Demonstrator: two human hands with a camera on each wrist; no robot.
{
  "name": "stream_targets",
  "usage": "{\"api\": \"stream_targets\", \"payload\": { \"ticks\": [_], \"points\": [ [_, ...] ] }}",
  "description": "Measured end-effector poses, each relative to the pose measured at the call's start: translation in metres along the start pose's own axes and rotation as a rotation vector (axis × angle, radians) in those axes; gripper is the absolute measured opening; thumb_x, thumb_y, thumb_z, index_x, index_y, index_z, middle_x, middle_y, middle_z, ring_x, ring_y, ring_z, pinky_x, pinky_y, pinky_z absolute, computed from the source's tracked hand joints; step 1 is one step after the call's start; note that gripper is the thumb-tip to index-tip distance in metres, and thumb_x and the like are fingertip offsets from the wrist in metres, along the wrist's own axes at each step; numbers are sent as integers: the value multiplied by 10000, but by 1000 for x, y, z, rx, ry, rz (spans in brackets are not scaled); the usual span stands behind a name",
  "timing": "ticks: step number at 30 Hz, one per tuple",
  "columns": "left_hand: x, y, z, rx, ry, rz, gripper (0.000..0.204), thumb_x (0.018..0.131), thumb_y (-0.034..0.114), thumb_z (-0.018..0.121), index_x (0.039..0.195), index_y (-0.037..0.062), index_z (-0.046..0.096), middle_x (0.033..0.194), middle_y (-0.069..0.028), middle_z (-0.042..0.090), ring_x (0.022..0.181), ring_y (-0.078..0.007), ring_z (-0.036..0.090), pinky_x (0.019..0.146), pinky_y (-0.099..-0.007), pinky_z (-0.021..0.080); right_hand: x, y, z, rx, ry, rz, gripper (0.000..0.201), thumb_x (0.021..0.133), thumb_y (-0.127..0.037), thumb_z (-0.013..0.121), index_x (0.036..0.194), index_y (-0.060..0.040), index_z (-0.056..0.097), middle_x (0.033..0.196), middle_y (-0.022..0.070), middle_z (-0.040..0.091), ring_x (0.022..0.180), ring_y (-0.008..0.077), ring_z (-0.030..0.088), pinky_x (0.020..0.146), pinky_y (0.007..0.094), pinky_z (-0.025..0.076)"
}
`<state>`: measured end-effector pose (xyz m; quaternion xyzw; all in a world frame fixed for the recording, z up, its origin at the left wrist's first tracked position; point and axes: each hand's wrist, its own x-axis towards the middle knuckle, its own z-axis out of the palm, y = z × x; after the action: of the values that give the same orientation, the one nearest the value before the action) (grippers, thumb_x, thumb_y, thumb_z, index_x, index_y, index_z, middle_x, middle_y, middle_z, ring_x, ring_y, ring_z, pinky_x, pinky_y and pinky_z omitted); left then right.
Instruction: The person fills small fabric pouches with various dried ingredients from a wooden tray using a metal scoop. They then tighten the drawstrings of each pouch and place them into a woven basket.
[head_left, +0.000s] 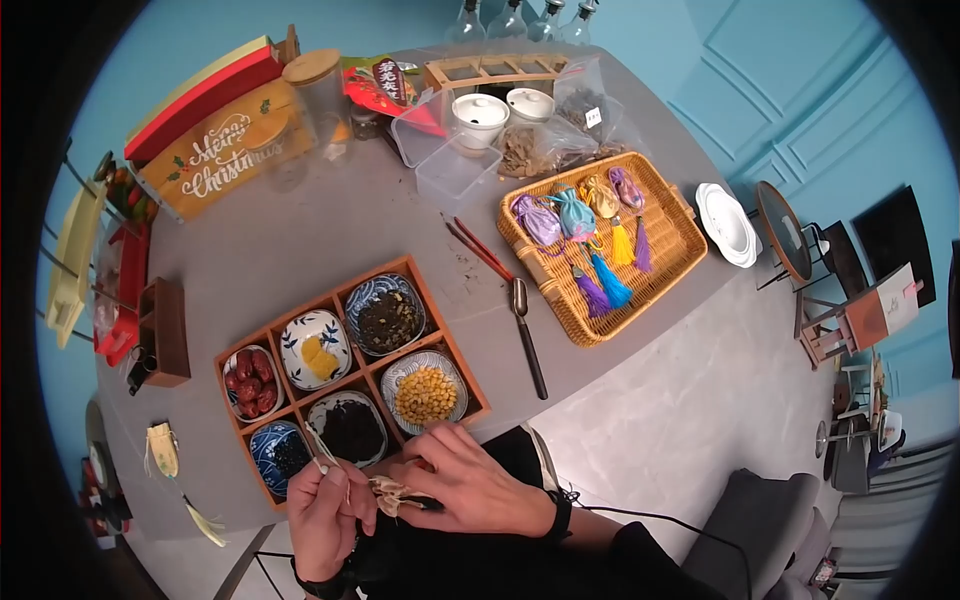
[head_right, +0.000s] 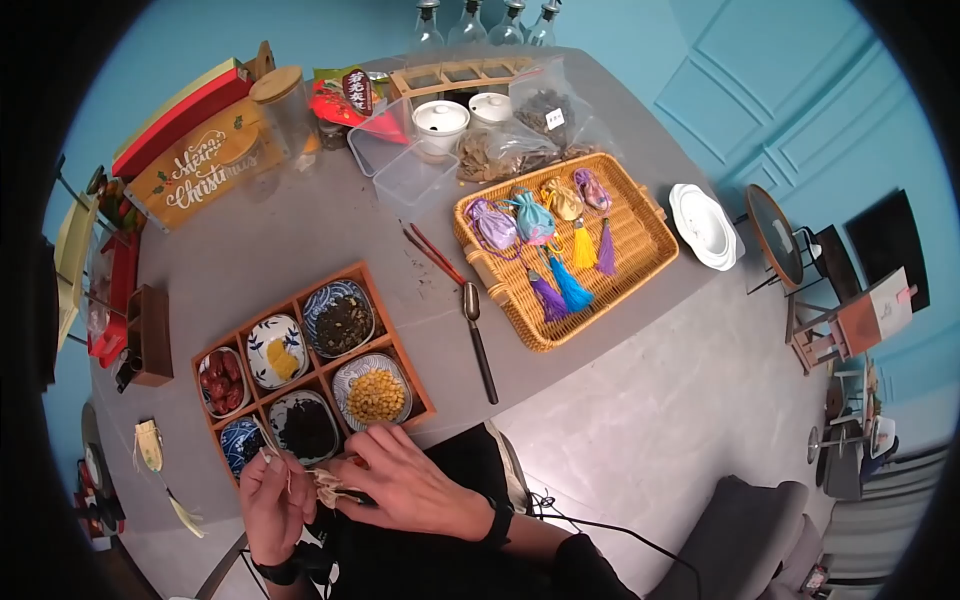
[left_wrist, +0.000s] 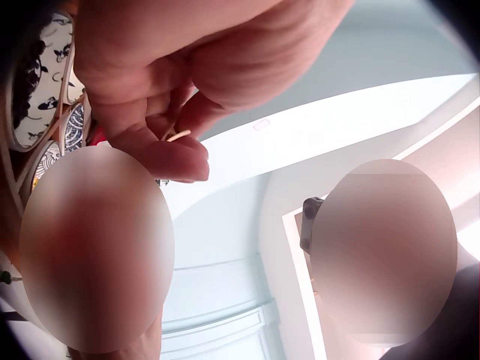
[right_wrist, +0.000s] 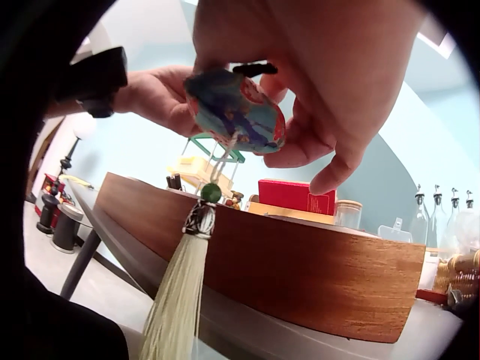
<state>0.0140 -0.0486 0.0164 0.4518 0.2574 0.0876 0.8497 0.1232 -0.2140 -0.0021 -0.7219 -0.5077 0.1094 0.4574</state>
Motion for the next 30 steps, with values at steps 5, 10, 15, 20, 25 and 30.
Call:
{"api": "stream_targets", "payload": {
  "ticks": [5, 10, 15, 20, 25, 30],
  "points": [
    [7, 5, -4, 56, -1, -14, 235, 975, 132, 498, 846, -49, 575, 546, -75, 485, 423, -145, 460, 392, -263, 394, -9, 5, -3, -135, -15, -74, 334, 724, -223, 759, 981, -70, 611, 1037, 83, 513, 985, 256, 503, 893, 400, 414],
    [3, 5, 12, 151, 59, 130, 197, 964, 119, 522, 886, -52, 580, 638, -133, 597, 534, -186, 598, 485, -273, 490, -8, -2, -19, -202, -10, -34, 289, 714, -195, 759, 936, -68, 624, 1005, 76, 544, 945, 243, 533, 876, 389, 431],
    [3, 15, 10, 281, -100, 189, 349, 903, 101, 562, 1211, -53, 503, 1081, -188, 631, 1038, -267, 629, 898, -373, 510, -22, 21, -75, -305, 117, 13, 204, 709, -115, 733, 870, -30, 641, 907, 95, 615, 778, 261, 590, 704, 360, 489],
    [-8, 28, -45, 318, -75, 241, 514, 890, 281, 558, 1291, -18, 442, 1092, -166, 597, 1025, -254, 587, 869, -330, 466, -28, 28, -146, -560, 260, 342, 198, 757, -170, 712, 852, -21, 623, 797, 127, 573, 665, 295, 570, 589, 371, 480],
    [-12, 35, -80, 332, 76, 358, 481, 929, 293, 559, 1278, -20, 451, 1062, -149, 597, 966, -219, 584, 821, -306, 460, 5, 111, -182, -770, 282, 515, 272, 820, -265, 655, 866, 1, 627, 777, 208, 614, 701, 400, 602, 648, 461, 482],
    [-26, 29, -100, 353, 232, 406, 411, 963, 270, 527, 1259, -10, 475, 1044, -119, 598, 956, -188, 580, 836, -286, 447, 26, 155, -182, -786, 101, 750, 389, 858, -363, 610, 888, 24, 631, 853, 247, 650, 779, 413, 634, 691, 470, 497]
  ]
}}
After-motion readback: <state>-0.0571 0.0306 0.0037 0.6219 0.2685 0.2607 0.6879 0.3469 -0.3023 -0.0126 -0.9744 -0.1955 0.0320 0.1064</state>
